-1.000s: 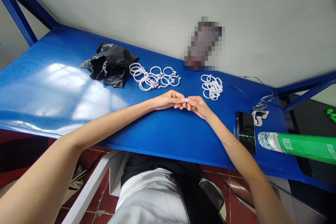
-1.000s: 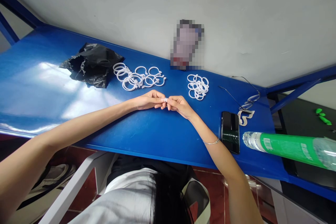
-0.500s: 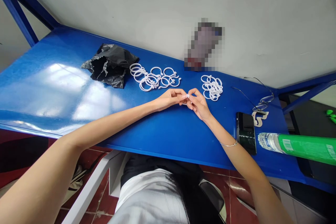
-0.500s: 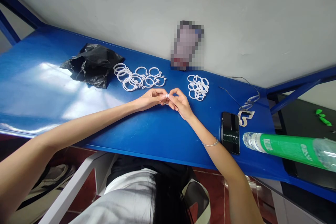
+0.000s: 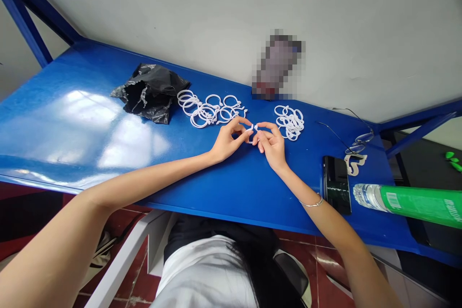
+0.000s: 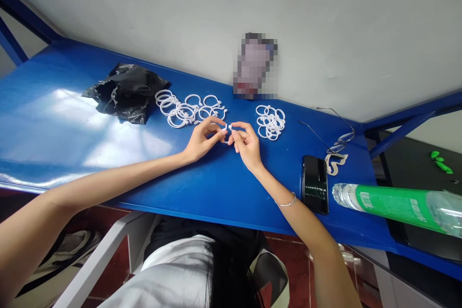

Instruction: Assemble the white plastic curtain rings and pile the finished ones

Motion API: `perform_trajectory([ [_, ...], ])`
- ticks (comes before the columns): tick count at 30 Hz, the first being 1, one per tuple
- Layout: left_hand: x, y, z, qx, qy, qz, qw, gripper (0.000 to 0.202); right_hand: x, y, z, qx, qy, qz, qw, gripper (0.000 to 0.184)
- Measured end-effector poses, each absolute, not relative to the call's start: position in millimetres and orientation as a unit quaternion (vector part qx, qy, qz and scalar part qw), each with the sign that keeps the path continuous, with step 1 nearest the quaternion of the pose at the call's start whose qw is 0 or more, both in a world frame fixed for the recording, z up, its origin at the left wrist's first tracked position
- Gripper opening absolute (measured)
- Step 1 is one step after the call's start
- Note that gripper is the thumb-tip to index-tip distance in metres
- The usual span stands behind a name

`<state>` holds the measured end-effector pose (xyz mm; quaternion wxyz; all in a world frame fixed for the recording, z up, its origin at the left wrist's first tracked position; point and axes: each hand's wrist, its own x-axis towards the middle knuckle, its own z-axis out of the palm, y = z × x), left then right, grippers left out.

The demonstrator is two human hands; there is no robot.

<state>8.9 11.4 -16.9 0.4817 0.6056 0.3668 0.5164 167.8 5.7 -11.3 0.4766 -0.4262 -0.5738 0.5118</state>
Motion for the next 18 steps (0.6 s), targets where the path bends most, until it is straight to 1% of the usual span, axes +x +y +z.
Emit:
perform_trajectory([
  [7, 9.4, 8.4, -19.4, 0.669, 0.388, 0.502, 0.386, 0.022, 169.4, 5.3, -12.7, -0.441, -0.588, 0.49, 0.469, 0.024],
  [11, 9.4, 8.5, -21.9, 0.684, 0.396, 0.51, 0.34, 0.023, 171.0, 5.5, -15.5, -0.429, -0.599, 0.485, 0.471, 0.023],
  [14, 9.6, 8.8, -22.5, 0.684, 0.4, 0.51, 0.335, 0.023, 172.3, 5.6, -18.4, -0.417, -0.611, 0.481, 0.47, 0.024],
  [18, 9.7, 8.6, -21.7, 0.671, 0.399, 0.513, 0.356, 0.021, 172.6, 5.5, -19.4, -0.42, -0.614, 0.48, 0.465, 0.025],
])
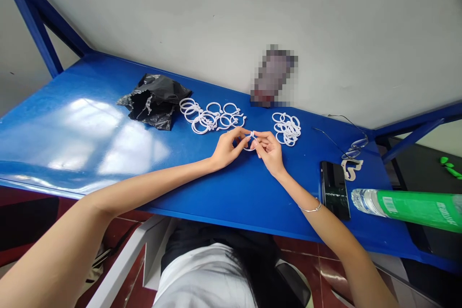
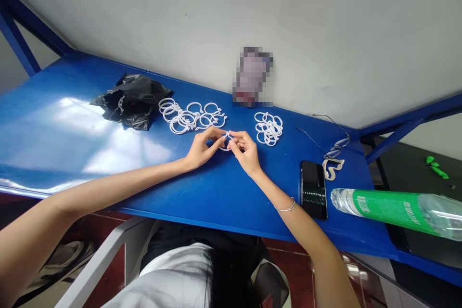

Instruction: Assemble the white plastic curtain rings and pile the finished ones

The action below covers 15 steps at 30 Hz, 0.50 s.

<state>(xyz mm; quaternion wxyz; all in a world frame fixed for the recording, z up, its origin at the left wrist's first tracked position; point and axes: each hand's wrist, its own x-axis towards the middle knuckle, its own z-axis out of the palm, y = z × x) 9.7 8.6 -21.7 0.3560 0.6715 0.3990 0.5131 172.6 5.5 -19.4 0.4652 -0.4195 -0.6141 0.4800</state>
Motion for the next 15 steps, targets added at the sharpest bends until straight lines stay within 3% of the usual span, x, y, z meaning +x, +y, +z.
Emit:
perform_trajectory([
  [9, 9.6, 7.2, -17.0, 0.651, 0.407, 0.509, 0.39, 0.023, 171.3, 3.3, -17.7, -0.442, -0.623, 0.427, 0.483, 0.027],
  [15, 9.4, 5.6, -18.5, 0.672, 0.4, 0.51, 0.357, 0.023, 172.5, 0.9, -19.1, -0.441, -0.644, 0.404, 0.477, 0.025],
])
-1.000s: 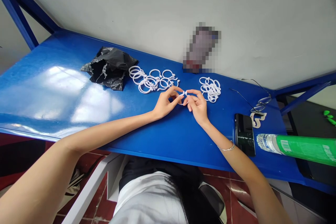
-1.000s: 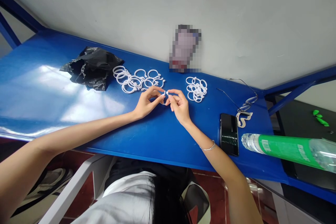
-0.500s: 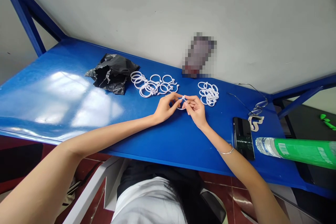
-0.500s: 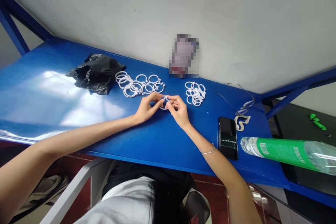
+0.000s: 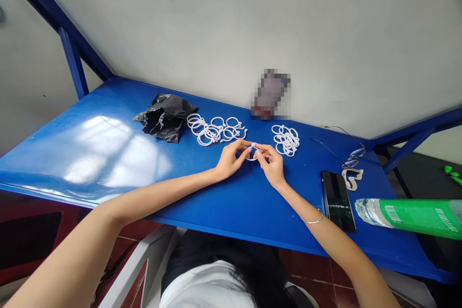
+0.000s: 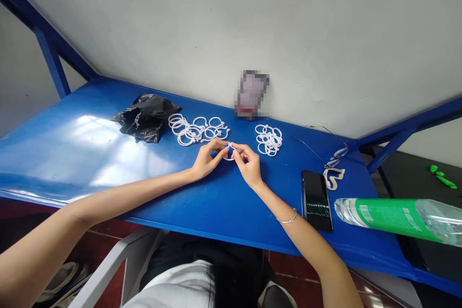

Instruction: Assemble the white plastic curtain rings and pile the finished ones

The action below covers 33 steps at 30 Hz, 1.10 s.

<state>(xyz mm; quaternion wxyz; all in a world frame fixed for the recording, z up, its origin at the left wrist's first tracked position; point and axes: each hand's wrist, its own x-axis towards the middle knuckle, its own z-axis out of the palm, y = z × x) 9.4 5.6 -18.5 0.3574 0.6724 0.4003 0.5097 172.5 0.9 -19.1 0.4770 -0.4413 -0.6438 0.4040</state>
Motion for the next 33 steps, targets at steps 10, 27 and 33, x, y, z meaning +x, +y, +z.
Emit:
perform_trajectory([
  [10, 8.8, 5.4, -21.2, 0.689, 0.382, 0.518, 0.334, 0.021, 176.3, 1.4, -21.7, -0.441, -0.672, 0.381, 0.457, 0.022],
  [27, 7.6, 5.0, -23.6, 0.694, 0.396, 0.503, 0.331, 0.022, 177.3, 2.0, -17.6, -0.427, -0.697, 0.37, 0.441, 0.024],
  [33, 6.4, 4.5, -24.6, 0.703, 0.398, 0.502, 0.309, 0.023, 177.3, 2.9, -18.8, -0.422, -0.699, 0.373, 0.44, 0.026],
])
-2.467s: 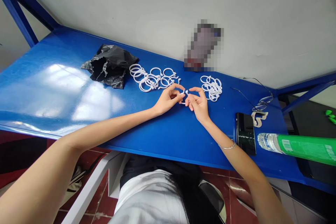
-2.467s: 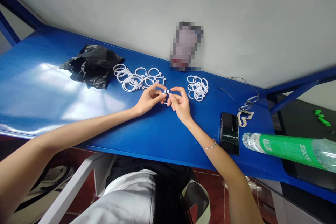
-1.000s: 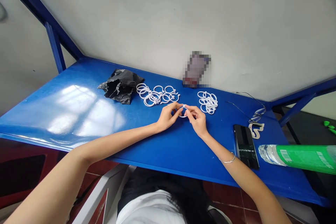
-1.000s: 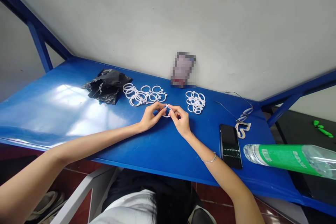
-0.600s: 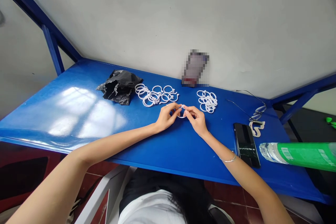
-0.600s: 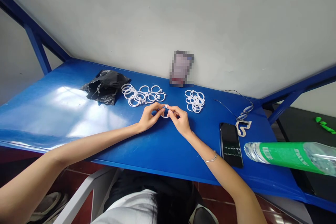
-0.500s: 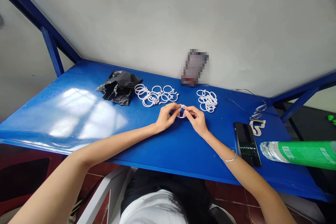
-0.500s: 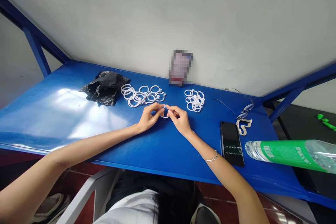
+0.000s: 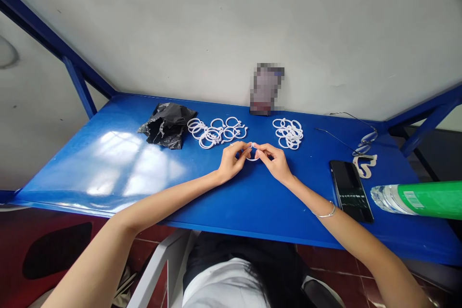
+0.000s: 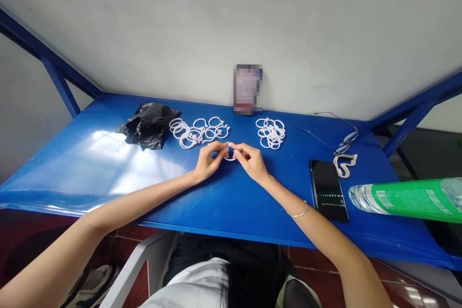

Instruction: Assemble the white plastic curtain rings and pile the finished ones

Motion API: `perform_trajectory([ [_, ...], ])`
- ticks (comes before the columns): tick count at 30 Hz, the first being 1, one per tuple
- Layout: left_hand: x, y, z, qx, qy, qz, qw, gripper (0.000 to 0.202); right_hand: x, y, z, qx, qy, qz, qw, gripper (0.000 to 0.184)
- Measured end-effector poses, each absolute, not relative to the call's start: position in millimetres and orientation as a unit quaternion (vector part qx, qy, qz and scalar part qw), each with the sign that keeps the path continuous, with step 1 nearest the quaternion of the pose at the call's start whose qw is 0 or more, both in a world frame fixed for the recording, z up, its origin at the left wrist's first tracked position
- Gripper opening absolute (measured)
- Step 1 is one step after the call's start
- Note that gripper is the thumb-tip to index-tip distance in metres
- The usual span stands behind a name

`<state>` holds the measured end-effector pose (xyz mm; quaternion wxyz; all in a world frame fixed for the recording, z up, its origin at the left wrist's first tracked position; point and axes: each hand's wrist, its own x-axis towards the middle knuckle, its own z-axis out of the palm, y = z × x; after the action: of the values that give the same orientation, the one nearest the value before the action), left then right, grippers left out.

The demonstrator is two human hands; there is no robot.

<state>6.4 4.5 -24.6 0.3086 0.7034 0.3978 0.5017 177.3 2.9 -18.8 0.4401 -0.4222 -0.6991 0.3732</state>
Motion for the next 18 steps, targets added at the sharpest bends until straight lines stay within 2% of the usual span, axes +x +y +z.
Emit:
perform_trajectory([
  [18, 7.5, 4.5, -22.8, 0.714, 0.408, 0.488, 0.293, 0.021, 177.0, 4.8, -18.7, -0.415, -0.71, 0.348, 0.451, 0.022],
])
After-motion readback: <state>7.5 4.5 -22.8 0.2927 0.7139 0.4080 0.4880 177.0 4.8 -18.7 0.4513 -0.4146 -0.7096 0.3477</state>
